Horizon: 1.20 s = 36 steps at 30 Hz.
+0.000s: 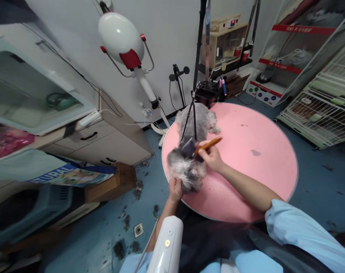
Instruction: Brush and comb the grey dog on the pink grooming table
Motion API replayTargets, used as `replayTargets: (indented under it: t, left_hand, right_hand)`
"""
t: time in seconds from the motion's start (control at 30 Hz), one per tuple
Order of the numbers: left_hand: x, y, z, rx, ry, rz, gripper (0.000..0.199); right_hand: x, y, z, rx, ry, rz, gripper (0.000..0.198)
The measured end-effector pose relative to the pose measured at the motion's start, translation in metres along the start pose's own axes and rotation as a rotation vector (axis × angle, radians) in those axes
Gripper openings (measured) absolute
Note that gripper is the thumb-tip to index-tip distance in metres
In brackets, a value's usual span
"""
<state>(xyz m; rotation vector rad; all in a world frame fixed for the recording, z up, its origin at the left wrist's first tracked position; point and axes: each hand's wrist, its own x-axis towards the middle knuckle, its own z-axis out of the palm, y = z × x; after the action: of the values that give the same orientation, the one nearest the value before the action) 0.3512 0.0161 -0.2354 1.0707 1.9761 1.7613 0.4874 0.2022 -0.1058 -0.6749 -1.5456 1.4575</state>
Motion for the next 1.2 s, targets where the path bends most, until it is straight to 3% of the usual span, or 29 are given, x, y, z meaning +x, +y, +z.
replayTargets:
  t: [0.07, 0.2, 0.33, 0.47, 0.6, 0.73, 0.87, 0.9, 1.0, 1.13, 1.2]
  left_hand:
    - [0.001, -0.001, 0.000, -0.024, 0.028, -0.032, 0.053]
    - [0.002, -0.001, 0.000, -0.049, 0.058, -0.028, 0.056]
    - [0.003, -0.001, -0.001, -0.042, 0.026, 0.020, 0.048]
    - [0.004, -0.001, -0.002, -0.028, 0.035, 0.037, 0.046]
    - [0.005, -0.003, -0.001, -0.068, -0.002, 0.014, 0.050]
    - [0.004, -0.005, 0.000, -0.063, 0.021, 0.016, 0.049]
    - [0.005, 0.000, 0.000, -0.067, -0.005, 0.018, 0.050]
    - [0.006, 0.002, 0.000, -0.058, -0.011, 0.037, 0.049]
    - [0.006, 0.011, -0.001, 0.003, -0.034, 0.146, 0.045]
    - [0.004, 0.028, 0.002, 0.079, -0.079, 0.370, 0.028]
    - [0.003, 0.038, 0.006, 0.123, -0.052, 0.447, 0.026]
  right_hand:
    - [-0.006, 0.004, 0.002, 0.009, -0.133, 0.100, 0.034]
    - [-0.016, 0.013, 0.006, 0.018, 0.053, 0.068, 0.036]
    - [-0.014, 0.017, 0.004, 0.057, -0.083, 0.135, 0.040]
    - [-0.010, 0.017, -0.003, 0.060, 0.154, 0.060, 0.044]
    - [-0.012, 0.015, -0.002, 0.090, -0.090, 0.171, 0.047]
    - [-0.011, 0.015, -0.001, 0.079, 0.141, 0.124, 0.048]
    - [-0.010, 0.013, -0.001, 0.100, -0.130, 0.183, 0.046]
    - [-0.009, 0.013, -0.002, 0.086, -0.127, 0.199, 0.047]
    - [-0.005, 0.011, -0.004, 0.068, 0.048, 0.156, 0.047]
    - [0.000, 0.010, -0.005, 0.111, -0.158, 0.228, 0.047]
    - [0.004, 0.008, -0.007, 0.128, -0.072, 0.247, 0.050]
